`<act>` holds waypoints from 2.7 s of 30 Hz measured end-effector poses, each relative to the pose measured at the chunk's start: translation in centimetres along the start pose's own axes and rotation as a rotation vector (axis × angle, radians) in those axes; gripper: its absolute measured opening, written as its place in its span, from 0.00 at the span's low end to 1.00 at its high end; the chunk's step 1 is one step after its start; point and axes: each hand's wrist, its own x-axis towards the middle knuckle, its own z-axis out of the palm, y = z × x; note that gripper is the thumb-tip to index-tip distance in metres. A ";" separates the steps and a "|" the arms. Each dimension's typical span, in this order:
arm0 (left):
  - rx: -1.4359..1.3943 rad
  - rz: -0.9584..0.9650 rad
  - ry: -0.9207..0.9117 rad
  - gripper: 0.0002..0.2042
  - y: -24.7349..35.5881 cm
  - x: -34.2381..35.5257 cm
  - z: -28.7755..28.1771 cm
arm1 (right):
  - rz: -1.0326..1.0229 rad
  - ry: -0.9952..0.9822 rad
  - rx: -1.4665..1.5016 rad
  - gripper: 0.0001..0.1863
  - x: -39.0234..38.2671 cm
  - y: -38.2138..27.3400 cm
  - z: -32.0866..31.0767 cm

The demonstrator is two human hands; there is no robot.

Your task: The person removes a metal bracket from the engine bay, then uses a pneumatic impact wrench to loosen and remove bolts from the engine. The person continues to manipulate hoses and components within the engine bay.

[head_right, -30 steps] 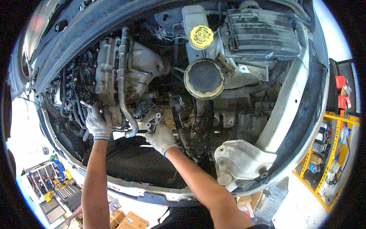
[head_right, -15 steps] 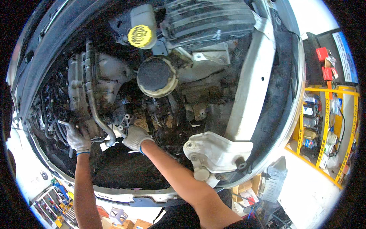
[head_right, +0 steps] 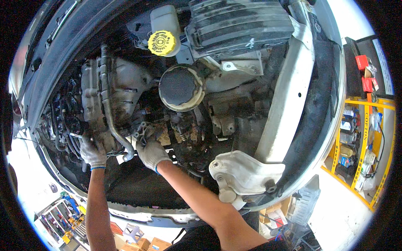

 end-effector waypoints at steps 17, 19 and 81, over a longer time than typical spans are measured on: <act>-0.017 -0.042 -0.027 0.19 0.4 0.0 -0.3 | -0.034 0.264 0.429 0.36 2.6 2.0 3.6; -0.036 -0.066 -0.034 0.20 0.2 0.0 -0.2 | 0.030 0.447 0.225 0.39 3.3 2.7 5.9; -0.130 -0.122 -0.052 0.19 0.7 0.5 -1.6 | 0.372 0.126 1.192 0.10 4.7 8.0 7.2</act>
